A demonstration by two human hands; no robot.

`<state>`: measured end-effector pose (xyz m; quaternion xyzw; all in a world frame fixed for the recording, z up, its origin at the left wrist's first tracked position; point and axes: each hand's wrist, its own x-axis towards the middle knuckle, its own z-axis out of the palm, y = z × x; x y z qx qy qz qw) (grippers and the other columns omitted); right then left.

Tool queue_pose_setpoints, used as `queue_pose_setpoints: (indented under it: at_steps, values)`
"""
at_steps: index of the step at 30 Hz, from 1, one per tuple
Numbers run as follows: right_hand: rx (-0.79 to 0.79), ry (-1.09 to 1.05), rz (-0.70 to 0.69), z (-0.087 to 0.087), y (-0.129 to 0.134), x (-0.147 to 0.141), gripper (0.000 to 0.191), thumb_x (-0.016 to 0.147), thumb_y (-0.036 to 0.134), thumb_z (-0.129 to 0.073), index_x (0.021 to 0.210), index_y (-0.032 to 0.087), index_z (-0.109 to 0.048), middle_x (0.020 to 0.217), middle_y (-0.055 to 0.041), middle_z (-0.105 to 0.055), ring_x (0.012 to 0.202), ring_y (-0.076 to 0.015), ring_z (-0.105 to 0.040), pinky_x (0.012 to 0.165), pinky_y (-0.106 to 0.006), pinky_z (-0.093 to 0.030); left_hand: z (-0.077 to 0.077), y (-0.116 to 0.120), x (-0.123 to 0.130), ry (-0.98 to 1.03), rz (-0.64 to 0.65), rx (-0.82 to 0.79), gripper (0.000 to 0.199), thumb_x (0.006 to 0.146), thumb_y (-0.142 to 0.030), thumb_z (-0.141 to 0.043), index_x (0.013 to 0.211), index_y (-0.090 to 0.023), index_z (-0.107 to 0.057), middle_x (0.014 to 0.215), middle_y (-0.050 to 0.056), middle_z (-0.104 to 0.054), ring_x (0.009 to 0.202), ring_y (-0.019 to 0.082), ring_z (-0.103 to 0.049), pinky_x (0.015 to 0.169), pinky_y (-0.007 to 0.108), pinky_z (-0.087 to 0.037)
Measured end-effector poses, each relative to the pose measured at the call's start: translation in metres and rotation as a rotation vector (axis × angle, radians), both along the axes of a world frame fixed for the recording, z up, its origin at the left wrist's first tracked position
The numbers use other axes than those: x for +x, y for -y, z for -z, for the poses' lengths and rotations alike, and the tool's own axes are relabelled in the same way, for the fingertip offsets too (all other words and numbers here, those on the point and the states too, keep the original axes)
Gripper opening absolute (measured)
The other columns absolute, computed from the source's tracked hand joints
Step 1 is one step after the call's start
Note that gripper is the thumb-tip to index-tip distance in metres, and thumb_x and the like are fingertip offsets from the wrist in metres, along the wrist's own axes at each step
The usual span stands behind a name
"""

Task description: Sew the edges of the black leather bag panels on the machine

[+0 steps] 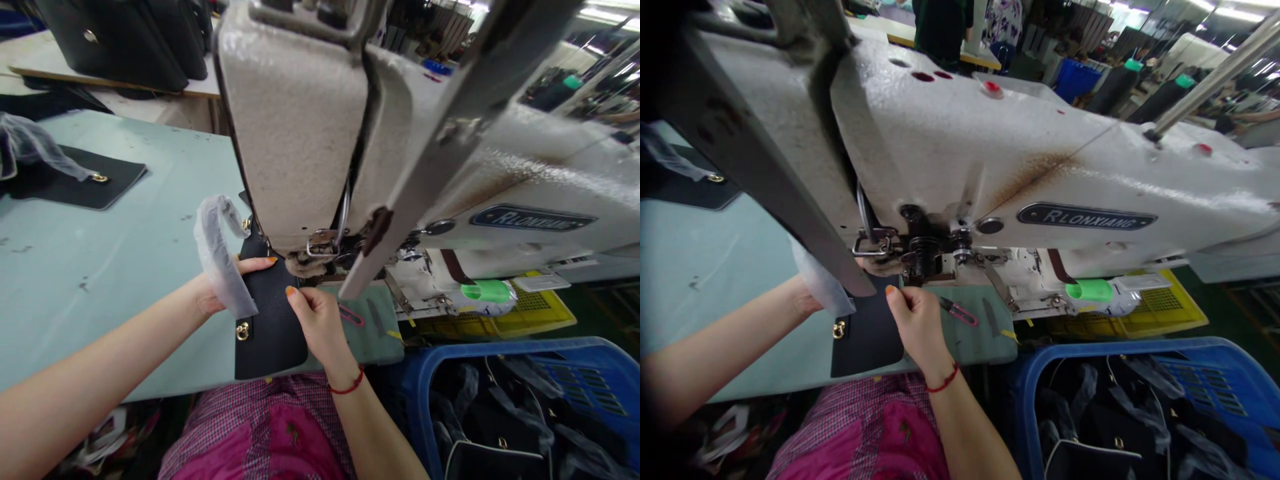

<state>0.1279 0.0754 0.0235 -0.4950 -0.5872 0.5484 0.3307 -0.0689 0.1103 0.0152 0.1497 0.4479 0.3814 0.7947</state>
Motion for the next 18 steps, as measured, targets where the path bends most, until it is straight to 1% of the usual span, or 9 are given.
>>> queue_pose_setpoints:
  at_steps: [4, 6, 8, 11, 13, 15, 18]
  values:
    - [0.014, -0.002, 0.003, -0.004, -0.003, -0.001, 0.047, 0.090, 0.046, -0.051, 0.058, 0.019, -0.030, 0.060, 0.0035, -0.024, 0.057, -0.0091, -0.024, 0.051, -0.025, -0.019, -0.015, 0.001, 0.005, -0.005, -0.044, 0.006, 0.017, 0.068, -0.010, -0.078, 0.084, -0.010, -0.074, 0.072, 0.010, -0.077, 0.063, 0.023, -0.073, 0.071, 0.039, -0.063]
    - [0.014, -0.003, -0.001, -0.005, -0.003, -0.001, 0.047, 0.090, 0.046, -0.051, 0.058, 0.019, -0.029, 0.060, 0.0036, -0.024, 0.057, -0.0091, -0.024, 0.051, -0.025, -0.019, -0.017, 0.001, 0.006, -0.010, -0.053, 0.020, 0.014, 0.066, -0.010, -0.080, 0.078, -0.011, -0.073, 0.070, 0.009, -0.076, 0.061, 0.023, -0.072, 0.070, 0.038, -0.063]
    - [0.014, -0.005, 0.001, -0.006, -0.003, -0.001, 0.047, 0.090, 0.046, -0.051, 0.058, 0.020, -0.028, 0.059, 0.0038, -0.023, 0.057, -0.0091, -0.023, 0.050, -0.025, -0.018, -0.014, 0.001, 0.006, -0.020, -0.046, 0.035, 0.018, 0.067, -0.011, -0.080, 0.083, -0.010, -0.074, 0.075, 0.010, -0.077, 0.063, 0.023, -0.073, 0.072, 0.039, -0.063]
    - [0.015, -0.002, -0.003, -0.007, -0.003, 0.000, 0.048, 0.091, 0.046, -0.050, 0.058, 0.020, -0.028, 0.058, 0.0040, -0.023, 0.056, -0.0090, -0.023, 0.050, -0.025, -0.018, -0.004, -0.001, 0.002, -0.018, -0.027, 0.051, 0.031, 0.071, -0.013, -0.077, 0.101, -0.008, -0.073, 0.089, 0.013, -0.078, 0.075, 0.026, -0.075, 0.080, 0.041, -0.062]
    - [0.027, 0.015, -0.011, -0.007, -0.003, 0.001, 0.048, 0.091, 0.047, -0.050, 0.058, 0.020, -0.029, 0.058, 0.0040, -0.024, 0.055, -0.0090, -0.024, 0.050, -0.026, -0.018, 0.002, -0.002, 0.000, -0.011, -0.024, 0.057, 0.037, 0.073, -0.015, -0.077, 0.108, -0.008, -0.071, 0.096, 0.015, -0.078, 0.081, 0.028, -0.075, 0.083, 0.042, -0.061]
    - [0.051, 0.051, -0.014, -0.008, -0.003, 0.002, 0.048, 0.092, 0.047, -0.050, 0.058, 0.019, -0.031, 0.058, 0.0040, -0.024, 0.055, -0.0092, -0.025, 0.050, -0.026, -0.019, 0.004, -0.002, -0.001, -0.011, -0.026, 0.060, 0.039, 0.073, -0.017, -0.078, 0.110, -0.007, -0.070, 0.099, 0.016, -0.077, 0.084, 0.029, -0.075, 0.083, 0.042, -0.061]
    - [0.104, 0.123, 0.003, -0.007, -0.002, 0.003, 0.046, 0.093, 0.047, -0.050, 0.058, 0.019, -0.040, 0.057, 0.0038, -0.031, 0.055, -0.0097, -0.030, 0.051, -0.025, -0.022, -0.001, 0.000, 0.000, -0.023, -0.030, 0.037, 0.034, 0.075, -0.016, -0.076, 0.106, -0.006, -0.071, 0.098, 0.017, -0.077, 0.084, 0.029, -0.075, 0.082, 0.040, -0.062]
